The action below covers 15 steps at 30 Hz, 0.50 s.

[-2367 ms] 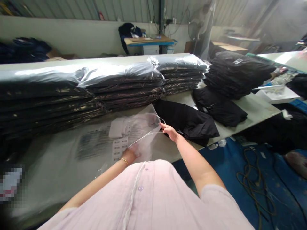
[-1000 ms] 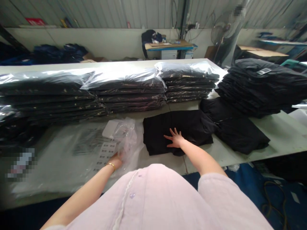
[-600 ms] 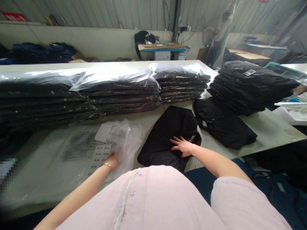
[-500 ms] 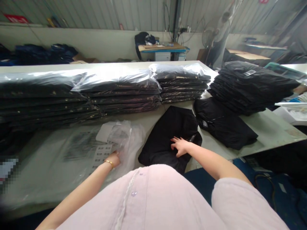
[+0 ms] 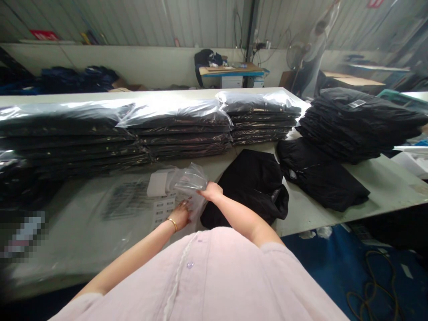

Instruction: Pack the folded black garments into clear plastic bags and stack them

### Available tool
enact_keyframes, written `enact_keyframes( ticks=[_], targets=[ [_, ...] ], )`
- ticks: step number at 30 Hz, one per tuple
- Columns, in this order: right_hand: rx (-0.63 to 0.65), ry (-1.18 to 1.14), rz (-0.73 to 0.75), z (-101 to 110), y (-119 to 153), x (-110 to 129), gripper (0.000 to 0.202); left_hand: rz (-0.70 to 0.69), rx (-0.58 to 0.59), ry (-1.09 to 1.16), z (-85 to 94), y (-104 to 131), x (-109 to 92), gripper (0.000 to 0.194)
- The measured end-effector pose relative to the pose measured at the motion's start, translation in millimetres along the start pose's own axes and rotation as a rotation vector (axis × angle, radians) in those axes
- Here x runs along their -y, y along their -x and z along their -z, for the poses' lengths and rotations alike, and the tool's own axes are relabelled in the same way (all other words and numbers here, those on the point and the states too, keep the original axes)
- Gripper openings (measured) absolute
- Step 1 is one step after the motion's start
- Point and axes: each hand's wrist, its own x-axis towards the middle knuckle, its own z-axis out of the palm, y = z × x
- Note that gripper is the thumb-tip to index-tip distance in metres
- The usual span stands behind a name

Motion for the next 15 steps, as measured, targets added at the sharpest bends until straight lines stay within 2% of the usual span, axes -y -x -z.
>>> enact_keyframes(
  ticks=[3, 5, 7, 9, 11, 15],
  targets=[
    [-0.095, -0.096, -0.094, -7.9, -12.7, -14.9, 0.03, 0.022, -0.016, 0.098, -11.4, -0.4, 14.1, 0.048],
    [-0.239, -0.248, -0.196, -4.8, -19.0, -32.8, 0.028, 0.123, -0.065, 0.158, -17.0, 0.6, 27.8, 0.061],
    [-0.319, -0.368, -0.273, 1.1, -22.2, -50.6, 0.03, 0.233, -0.122, 0.173, -19.3, 1.8, 41.2, 0.065],
    [-0.31, -0.424, -0.306, 5.6, -23.0, -63.9, 0.03, 0.291, -0.189, 0.148, -16.9, 2.2, 51.5, 0.057],
    [-0.284, -0.458, -0.311, 6.4, -22.6, -70.5, 0.027, 0.292, -0.261, 0.11, -9.4, -0.3, 57.4, 0.049],
    [-0.269, -0.514, -0.325, -1.8, -23.0, -68.7, 0.024, 0.271, -0.374, 0.031, 13.1, -19.3, 62.4, 0.04]
  ],
)
